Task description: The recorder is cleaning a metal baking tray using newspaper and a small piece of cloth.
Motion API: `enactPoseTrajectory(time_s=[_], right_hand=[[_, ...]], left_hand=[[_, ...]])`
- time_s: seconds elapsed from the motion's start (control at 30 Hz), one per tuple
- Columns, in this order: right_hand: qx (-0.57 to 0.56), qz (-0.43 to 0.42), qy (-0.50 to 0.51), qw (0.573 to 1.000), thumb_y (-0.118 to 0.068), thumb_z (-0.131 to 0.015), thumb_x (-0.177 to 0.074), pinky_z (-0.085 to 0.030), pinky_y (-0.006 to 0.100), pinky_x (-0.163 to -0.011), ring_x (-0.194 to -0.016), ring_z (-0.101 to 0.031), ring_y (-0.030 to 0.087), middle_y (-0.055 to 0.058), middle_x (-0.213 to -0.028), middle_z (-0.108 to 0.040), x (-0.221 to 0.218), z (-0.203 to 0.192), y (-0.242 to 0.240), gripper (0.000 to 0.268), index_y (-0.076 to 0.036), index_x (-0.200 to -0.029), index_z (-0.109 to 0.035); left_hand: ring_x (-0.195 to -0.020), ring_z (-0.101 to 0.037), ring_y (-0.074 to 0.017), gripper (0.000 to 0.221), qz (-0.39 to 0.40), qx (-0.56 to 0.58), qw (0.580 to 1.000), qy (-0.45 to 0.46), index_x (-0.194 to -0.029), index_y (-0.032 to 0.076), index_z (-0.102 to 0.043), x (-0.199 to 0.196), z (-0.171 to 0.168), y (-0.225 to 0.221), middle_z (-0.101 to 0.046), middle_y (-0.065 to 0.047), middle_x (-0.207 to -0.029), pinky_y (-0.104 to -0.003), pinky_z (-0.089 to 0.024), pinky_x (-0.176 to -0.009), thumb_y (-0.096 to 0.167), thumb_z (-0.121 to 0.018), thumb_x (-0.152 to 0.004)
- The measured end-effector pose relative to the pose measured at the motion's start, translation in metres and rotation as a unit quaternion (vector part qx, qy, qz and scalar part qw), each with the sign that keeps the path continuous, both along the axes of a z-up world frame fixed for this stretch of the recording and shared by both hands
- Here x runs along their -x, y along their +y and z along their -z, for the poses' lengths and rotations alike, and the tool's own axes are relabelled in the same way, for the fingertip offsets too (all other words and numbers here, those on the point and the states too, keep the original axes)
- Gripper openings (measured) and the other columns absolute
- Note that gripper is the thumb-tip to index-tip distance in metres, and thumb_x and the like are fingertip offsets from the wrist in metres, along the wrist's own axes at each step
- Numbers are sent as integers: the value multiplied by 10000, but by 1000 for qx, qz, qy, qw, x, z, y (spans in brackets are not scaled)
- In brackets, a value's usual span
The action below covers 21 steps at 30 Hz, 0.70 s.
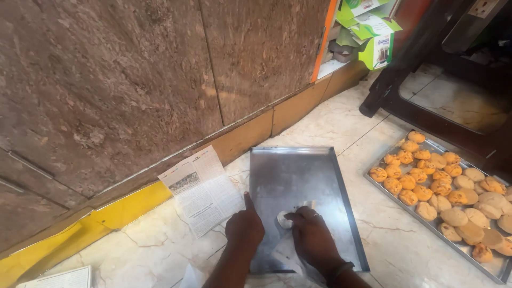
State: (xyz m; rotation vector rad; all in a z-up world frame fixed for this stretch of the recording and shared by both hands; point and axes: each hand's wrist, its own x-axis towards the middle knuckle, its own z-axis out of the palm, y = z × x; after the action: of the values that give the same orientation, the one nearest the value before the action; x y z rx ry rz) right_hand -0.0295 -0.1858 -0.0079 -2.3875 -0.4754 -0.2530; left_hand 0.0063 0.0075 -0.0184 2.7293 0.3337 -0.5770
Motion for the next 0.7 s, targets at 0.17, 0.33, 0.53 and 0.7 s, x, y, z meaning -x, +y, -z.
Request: enactPoseTrajectory(time_s=[0.17,0.33,0.53,0.7], right_hand=[[33,-63,35,997,-269,-696,-909,-440,473,-1023,-1202,-554,404,236,-1287,-576,9,-17,5,421,13,-1218,-648],[76,-113,31,990,-385,-676,-913,-336,481,-1156,-1397,-418,437,262,-1495,-458,16,-3,3,662,44,-1382,-490],[211,-139,55,966,-492,-548,-999,-135,602,-1168,-1501,-196,445,260,-1604,-283,12,1,6,715,-55,-1524,-338],[180,-110,66,975,-431,-521,-998,-145,578,-1187,-1515,-237,390,212,-1607,-328,0,2,12,671,-69,-1535,-346]], left_hand=[[-1044,-716,-342,831,11,7,1000,10,-1647,45,-7,1,-8,2,-714,-214,-1136,-459,-567,-912,208,-493,-993],[-1048,-713,-347,867,16,-6,1000,12,-1642,30,30,1,-1,3,-706,-227,-1147,-465,-565,-916,215,-506,-987],[-1041,-716,-363,871,38,-1,999,4,-1637,-2,36,0,-1,3,-703,-251,-1141,-464,-564,-921,227,-503,-992],[-1029,-719,-364,859,26,6,1000,2,-1635,1,45,-1,3,3,-709,-254,-1144,-470,-559,-920,195,-487,-990]])
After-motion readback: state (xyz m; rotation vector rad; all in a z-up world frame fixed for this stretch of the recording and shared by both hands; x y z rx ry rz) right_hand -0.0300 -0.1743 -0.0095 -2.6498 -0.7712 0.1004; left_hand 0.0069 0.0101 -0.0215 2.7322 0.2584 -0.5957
